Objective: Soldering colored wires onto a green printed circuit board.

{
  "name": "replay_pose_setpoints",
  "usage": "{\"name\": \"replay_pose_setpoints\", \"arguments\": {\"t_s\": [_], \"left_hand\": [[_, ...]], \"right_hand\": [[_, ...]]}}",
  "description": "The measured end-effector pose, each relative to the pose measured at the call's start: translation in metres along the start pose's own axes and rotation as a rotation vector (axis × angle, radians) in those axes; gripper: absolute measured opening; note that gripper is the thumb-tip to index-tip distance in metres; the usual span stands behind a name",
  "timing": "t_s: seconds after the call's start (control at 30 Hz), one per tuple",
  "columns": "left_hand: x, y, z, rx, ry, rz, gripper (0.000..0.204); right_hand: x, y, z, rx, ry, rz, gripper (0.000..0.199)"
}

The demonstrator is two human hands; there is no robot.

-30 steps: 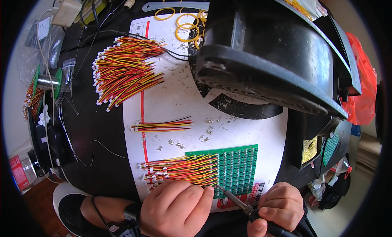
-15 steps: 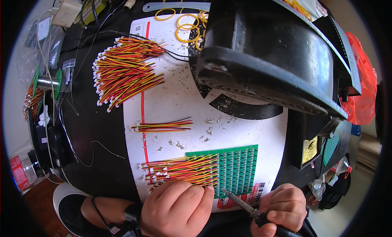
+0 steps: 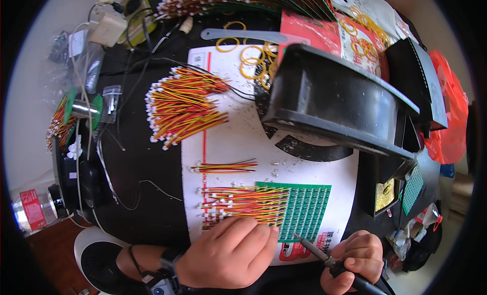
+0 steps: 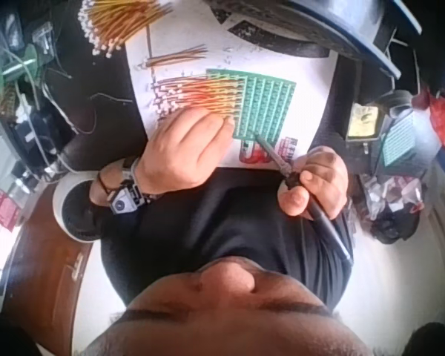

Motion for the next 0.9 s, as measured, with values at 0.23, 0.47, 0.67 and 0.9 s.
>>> {"name": "replay_pose_setpoints", "arguments": {"t_s": [0.23,0.47,0.67,0.9], "left_hand": [[-0.025,0.044,0.010,0.265,0.169,0.026,0.018],[-0.081,0.063,0.027,0.228,0.515,-0.155,0.018],[-0.081,0.059,0.025,0.236,0.466,-0.154,0.019],[-0.076,0.075,0.026,0.229,0.492,-0.141,0.020]], "right_hand": [[0.011,0.008,0.010,-0.255,-0.092,-0.034,0.025],[-0.004,0.001,-0.002,0.022,0.057,-0.009,0.017],[-0.008,0.003,-0.003,0.012,0.059,0.018,0.017],[0.005,0.013,0.020,0.129,-0.069,0.118,0.024]]}}
Point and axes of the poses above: each hand's wrist, its own z-axis away from the middle knuckle, its own y-axis out of the back of the hand, x = y × z, the point moved 8 cm from there along -z, towards the middle knuckle, and after that the axes turned 14 degrees about -y, right-handed, at the moved point
